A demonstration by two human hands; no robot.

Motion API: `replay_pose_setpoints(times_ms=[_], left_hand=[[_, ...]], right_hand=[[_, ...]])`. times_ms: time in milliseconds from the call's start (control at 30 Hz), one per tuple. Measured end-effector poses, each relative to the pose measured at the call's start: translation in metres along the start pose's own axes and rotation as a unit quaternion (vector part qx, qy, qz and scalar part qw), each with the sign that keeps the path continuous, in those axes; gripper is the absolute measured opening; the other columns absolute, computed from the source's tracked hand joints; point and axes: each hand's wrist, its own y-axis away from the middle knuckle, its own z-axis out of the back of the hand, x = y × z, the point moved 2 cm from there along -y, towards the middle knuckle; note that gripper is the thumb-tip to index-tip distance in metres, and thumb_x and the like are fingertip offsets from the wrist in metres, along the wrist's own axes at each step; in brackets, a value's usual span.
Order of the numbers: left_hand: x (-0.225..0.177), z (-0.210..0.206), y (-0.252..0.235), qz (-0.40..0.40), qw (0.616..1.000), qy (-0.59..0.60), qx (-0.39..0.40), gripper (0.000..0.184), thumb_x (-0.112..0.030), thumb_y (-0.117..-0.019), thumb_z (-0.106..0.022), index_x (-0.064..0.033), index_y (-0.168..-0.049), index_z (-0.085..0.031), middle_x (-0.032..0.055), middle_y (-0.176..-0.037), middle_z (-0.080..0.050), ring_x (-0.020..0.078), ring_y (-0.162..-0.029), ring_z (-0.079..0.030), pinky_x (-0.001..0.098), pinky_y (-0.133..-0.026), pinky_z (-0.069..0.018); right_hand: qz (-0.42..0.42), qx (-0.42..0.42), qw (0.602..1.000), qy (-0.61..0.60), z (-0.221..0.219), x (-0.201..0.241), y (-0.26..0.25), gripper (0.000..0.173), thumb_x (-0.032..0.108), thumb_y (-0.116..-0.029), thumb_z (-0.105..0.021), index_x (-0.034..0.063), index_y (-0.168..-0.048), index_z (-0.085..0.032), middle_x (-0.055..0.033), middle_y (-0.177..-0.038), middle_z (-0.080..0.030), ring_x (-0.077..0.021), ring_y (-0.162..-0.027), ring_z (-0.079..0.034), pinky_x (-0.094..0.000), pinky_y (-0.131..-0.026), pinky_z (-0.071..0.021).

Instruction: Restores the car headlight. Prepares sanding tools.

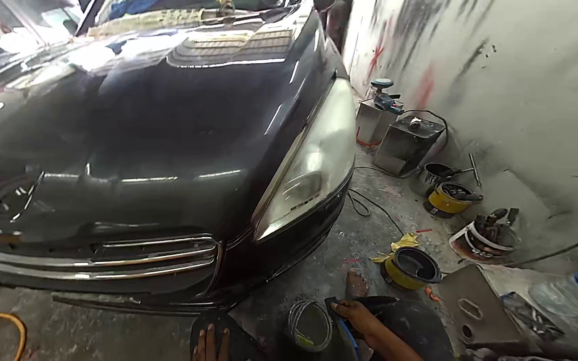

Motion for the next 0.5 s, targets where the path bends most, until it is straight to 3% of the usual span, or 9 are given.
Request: replay_pose_setpoints(times_ms=[200,400,500], left_hand=[[0.009,-0.006,0.006,0.001,0.999,0.019,-0.031,0.084,-0.078,-0.0909,-0.042,-0.0176,-0.146,-0.059,0.0237,-0.161,-0.037,0.0473,-0.149,-0.033,0.0614,-0.118,-0.0305],[0.012,-0.004,0.008,0.002,0.999,0.032,-0.042,0.066,-0.062,-0.0977,-0.042,-0.0175,-0.143,-0.062,0.0233,-0.159,-0.04,0.0484,-0.147,-0.035,0.0626,-0.116,-0.0326],[0.011,-0.003,0.004,-0.001,0.998,0.035,-0.044,0.06,-0.054,-0.0993,-0.042,-0.017,-0.141,-0.064,0.0234,-0.159,-0.041,0.0484,-0.147,-0.036,0.0622,-0.116,-0.0333]], right_hand=[[-0.017,-0.001,0.999,0.032,-0.009,0.0,-0.005,0.035,0.028,-0.1033,-0.063,0.0033,-0.128,-0.06,-0.0177,-0.106,-0.067,-0.0267,-0.088,-0.068,-0.0442,-0.074,-0.0577],[-0.034,-0.013,0.996,0.08,-0.03,-0.003,-0.022,0.034,0.026,-0.1021,-0.064,0.0024,-0.126,-0.062,-0.0183,-0.109,-0.065,-0.0275,-0.093,-0.065,-0.0462,-0.079,-0.0549],[-0.026,0.008,0.983,0.181,-0.045,-0.002,-0.037,0.033,0.023,-0.0996,-0.065,-0.0007,-0.122,-0.063,-0.0203,-0.112,-0.065,-0.029,-0.098,-0.063,-0.0488,-0.085,-0.0521]])
